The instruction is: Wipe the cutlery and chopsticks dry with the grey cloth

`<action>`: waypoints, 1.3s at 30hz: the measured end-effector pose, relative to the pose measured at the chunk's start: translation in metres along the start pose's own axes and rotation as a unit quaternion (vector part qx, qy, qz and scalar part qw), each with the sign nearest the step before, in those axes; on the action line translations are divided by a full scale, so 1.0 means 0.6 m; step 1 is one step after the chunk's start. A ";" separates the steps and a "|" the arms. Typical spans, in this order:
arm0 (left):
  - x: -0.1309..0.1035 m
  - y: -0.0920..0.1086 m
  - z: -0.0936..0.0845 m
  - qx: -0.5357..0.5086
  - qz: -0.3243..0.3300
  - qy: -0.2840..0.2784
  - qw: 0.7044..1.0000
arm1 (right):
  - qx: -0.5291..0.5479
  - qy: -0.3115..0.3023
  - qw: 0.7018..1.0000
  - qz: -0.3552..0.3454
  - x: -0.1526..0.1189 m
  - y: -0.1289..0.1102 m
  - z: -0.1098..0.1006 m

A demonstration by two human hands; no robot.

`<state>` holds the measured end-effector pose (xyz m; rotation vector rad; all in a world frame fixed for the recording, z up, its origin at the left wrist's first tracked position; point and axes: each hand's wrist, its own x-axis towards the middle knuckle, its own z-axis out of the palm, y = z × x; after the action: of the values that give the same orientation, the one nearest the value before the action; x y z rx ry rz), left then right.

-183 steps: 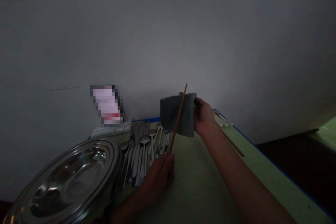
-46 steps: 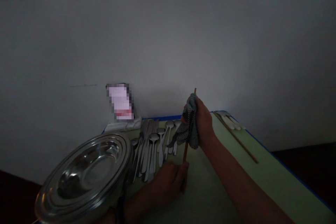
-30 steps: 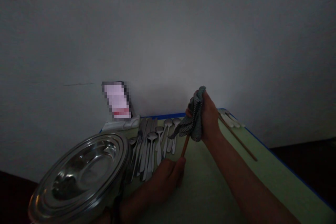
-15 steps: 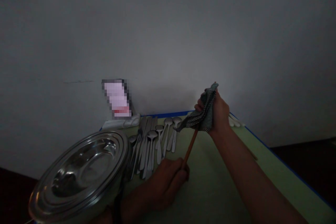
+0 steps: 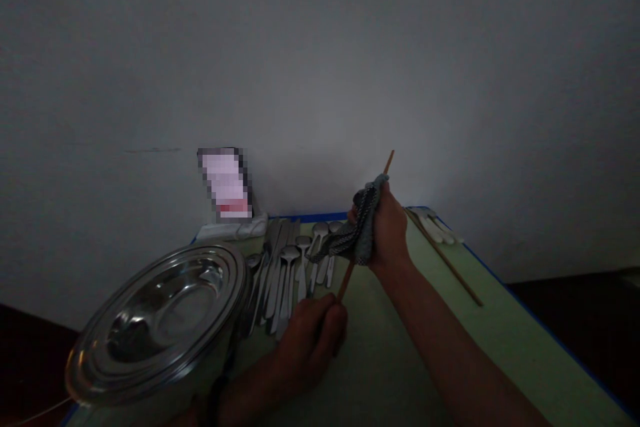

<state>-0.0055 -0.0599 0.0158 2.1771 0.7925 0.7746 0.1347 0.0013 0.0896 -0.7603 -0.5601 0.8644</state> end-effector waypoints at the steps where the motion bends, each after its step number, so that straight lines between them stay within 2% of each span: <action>1: 0.003 0.008 -0.005 0.001 -0.012 0.009 1.000 | 0.003 0.008 1.000 -0.001 0.001 -0.002 0.000; 5: 0.031 0.037 -0.039 -0.012 -0.043 0.019 0.999 | 0.021 0.023 0.998 0.050 0.010 -0.015 0.015; 7: 0.051 0.052 -0.069 0.006 -0.055 -0.006 0.998 | 0.048 0.001 0.994 0.095 0.014 -0.022 0.033; 9: 0.068 0.069 -0.106 0.037 -0.076 -0.068 0.994 | 0.078 -0.036 0.987 0.135 0.017 -0.028 0.051; 11: 0.081 0.084 -0.142 0.046 -0.100 -0.105 0.988 | 0.114 -0.059 0.979 0.160 0.019 -0.032 0.063; 13: 0.088 0.095 -0.171 0.069 -0.133 -0.116 0.982 | 0.154 -0.049 0.972 0.173 0.019 -0.031 0.068; 15: 0.093 0.099 -0.187 0.113 -0.162 -0.092 0.976 | 0.180 -0.014 0.966 0.184 0.019 -0.025 0.067; 17: 0.096 0.101 -0.191 0.159 -0.181 -0.069 0.968 | 0.183 0.017 0.963 0.197 0.019 -0.019 0.065; 19: 0.098 0.103 -0.189 0.197 -0.186 -0.066 0.960 | 0.191 0.021 0.959 0.209 0.020 -0.019 0.063; 24: 0.102 0.120 -0.182 0.230 -0.159 -0.080 0.957 | 0.219 -0.074 0.946 0.228 0.021 -0.047 0.066; 28: 0.103 0.130 -0.181 0.197 -0.131 -0.081 0.968 | 0.147 -0.070 0.960 0.227 0.006 -0.061 0.072; 34: 0.102 0.122 -0.187 0.217 -0.135 -0.079 0.964 | 0.066 -0.036 0.985 0.158 -0.026 -0.030 0.087; 39: 0.097 0.122 -0.197 0.227 -0.160 -0.083 0.957 | 0.059 -0.027 0.985 0.158 -0.034 -0.011 0.091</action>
<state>-0.0299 -0.0144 0.1573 2.3766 1.2913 0.2555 0.0881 0.0013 0.1254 -0.7289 -0.4368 1.2046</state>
